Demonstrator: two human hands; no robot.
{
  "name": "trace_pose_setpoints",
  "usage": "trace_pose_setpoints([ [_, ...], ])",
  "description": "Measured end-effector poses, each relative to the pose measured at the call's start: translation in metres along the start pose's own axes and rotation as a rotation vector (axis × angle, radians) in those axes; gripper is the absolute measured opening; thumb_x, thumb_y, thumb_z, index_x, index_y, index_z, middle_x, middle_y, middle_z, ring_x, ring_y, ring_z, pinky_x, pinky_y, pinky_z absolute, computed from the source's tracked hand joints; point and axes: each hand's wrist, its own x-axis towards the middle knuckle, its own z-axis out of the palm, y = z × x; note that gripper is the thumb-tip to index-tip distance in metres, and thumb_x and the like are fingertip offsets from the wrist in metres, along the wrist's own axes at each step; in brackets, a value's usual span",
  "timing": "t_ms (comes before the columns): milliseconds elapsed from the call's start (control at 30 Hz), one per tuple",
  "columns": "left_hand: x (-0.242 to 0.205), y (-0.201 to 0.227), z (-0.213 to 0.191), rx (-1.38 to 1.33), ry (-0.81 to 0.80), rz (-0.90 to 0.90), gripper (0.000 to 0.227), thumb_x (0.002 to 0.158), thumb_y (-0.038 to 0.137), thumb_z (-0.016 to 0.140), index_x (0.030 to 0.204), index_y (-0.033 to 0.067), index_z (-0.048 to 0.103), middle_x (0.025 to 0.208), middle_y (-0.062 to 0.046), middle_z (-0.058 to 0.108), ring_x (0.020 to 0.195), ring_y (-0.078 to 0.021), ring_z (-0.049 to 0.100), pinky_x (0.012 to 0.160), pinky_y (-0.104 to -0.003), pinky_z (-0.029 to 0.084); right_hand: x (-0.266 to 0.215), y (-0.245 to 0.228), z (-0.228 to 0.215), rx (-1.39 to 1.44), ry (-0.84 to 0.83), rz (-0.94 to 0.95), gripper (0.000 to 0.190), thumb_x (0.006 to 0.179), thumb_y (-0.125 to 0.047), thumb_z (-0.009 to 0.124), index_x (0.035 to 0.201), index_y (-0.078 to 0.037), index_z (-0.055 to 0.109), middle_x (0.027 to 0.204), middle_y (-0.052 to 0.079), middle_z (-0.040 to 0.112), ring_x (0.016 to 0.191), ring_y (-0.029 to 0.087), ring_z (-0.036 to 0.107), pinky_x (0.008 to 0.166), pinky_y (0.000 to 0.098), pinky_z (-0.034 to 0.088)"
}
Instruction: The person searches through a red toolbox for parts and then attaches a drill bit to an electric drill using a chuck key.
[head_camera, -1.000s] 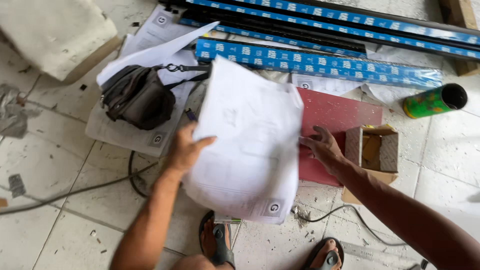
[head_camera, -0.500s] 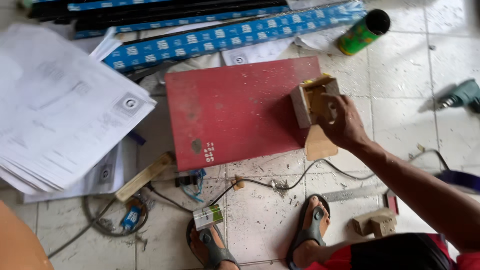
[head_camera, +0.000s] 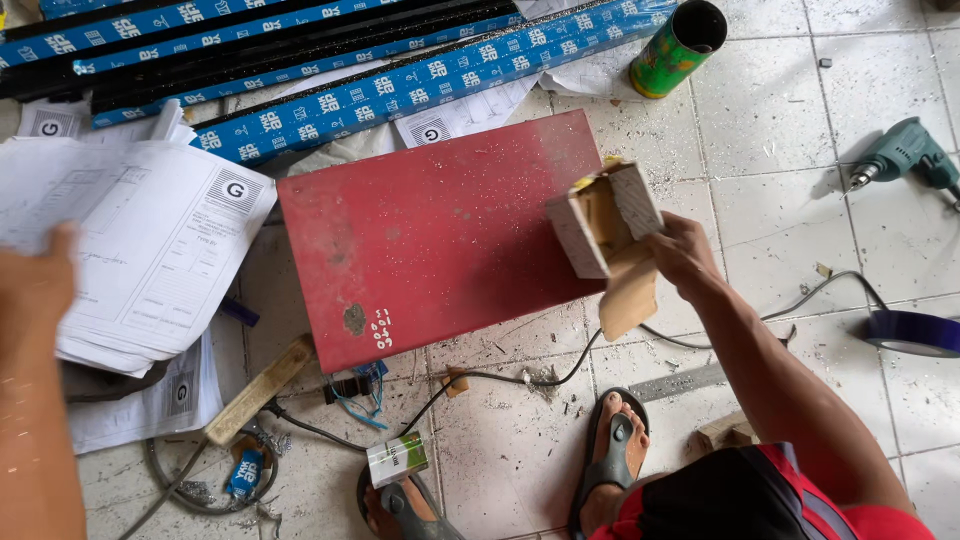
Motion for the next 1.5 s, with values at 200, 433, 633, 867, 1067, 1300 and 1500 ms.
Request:
trace_pose_setpoints([
  [200,-0.091,0.211,0.034,0.031,-0.044,0.841,0.058,0.085,0.029,0.086,0.128,-0.0043,0.068,0.116,-0.026,0.070,0.116,-0.0465,0.064,0.100,-0.056,0.046,0.013,0.112,-0.070,-0.186,0.125,0.093,0.049,0.084,-0.022,0.066,0.131,-0.022,0.075,0.105,0.023,0.070,0.100,0.044,0.064,0.082,0.0600,0.049],
  [433,-0.097,0.348,0.153,0.462,-0.586,0.660,0.099,0.090,0.075,0.047,0.160,0.0087,0.024,0.165,-0.019,0.028,0.151,-0.0408,0.023,0.119,-0.062,0.023,0.027,0.121,-0.098,0.055,0.195,0.366,0.025,0.087,-0.011,0.056,0.105,-0.006,0.071,0.078,0.014,0.059,0.059,0.021,0.042,0.041,0.0346,0.023],
  [633,-0.088,0.367,0.189,0.376,-0.554,0.426,0.102,0.087,0.086,0.041,0.149,0.0063,0.046,0.150,-0.021,0.050,0.139,-0.0426,0.046,0.113,-0.059,0.035,0.028,0.087,-0.086,-0.062,0.320,0.259,0.077,0.099,-0.041,0.059,0.161,-0.007,0.030,0.158,0.024,0.033,0.140,0.041,0.040,0.114,0.0575,0.037],
  [867,-0.141,0.374,0.065,0.257,-0.217,0.760,0.077,0.084,0.081,0.064,0.112,0.0093,0.061,0.109,-0.014,0.064,0.096,-0.0342,0.058,0.080,-0.049,0.048,0.031,0.072,-0.060,-0.049,0.411,-0.409,0.055,0.101,-0.025,0.063,0.149,-0.003,0.050,0.138,0.024,0.049,0.125,0.036,0.050,0.104,0.0520,0.046],
  [1067,-0.309,0.336,-0.035,0.322,-0.384,1.016,0.074,0.066,0.071,0.087,0.101,0.0157,0.054,0.074,-0.001,0.058,0.059,-0.0225,0.056,0.047,-0.043,0.047,0.031,-0.017,-0.077,0.091,0.150,-0.665,0.041,0.108,-0.022,0.060,0.138,0.007,0.059,0.129,0.026,0.065,0.115,0.035,0.066,0.098,0.0442,0.057],
  [1300,-0.419,0.282,-0.006,0.071,-1.156,1.070,0.055,0.107,0.060,0.046,0.086,0.0095,0.052,0.073,-0.016,0.065,0.061,-0.0467,0.062,0.049,-0.062,0.043,0.047,-0.137,-0.049,-0.435,-0.310,-0.931,0.035,0.097,-0.019,0.070,0.129,-0.003,0.071,0.118,0.015,0.074,0.095,0.028,0.071,0.083,0.0400,0.055],
  [1500,-0.457,0.268,0.011,0.214,-1.295,1.191,0.008,0.085,0.001,0.056,0.082,0.0059,0.062,0.068,-0.009,0.065,0.056,-0.0402,0.061,0.060,-0.049,0.046,0.054,-0.159,0.043,-1.215,-0.594,-0.960,0.054,0.094,-0.039,0.057,0.145,-0.021,0.056,0.133,0.008,0.064,0.112,0.032,0.068,0.082,0.0478,0.060],
])
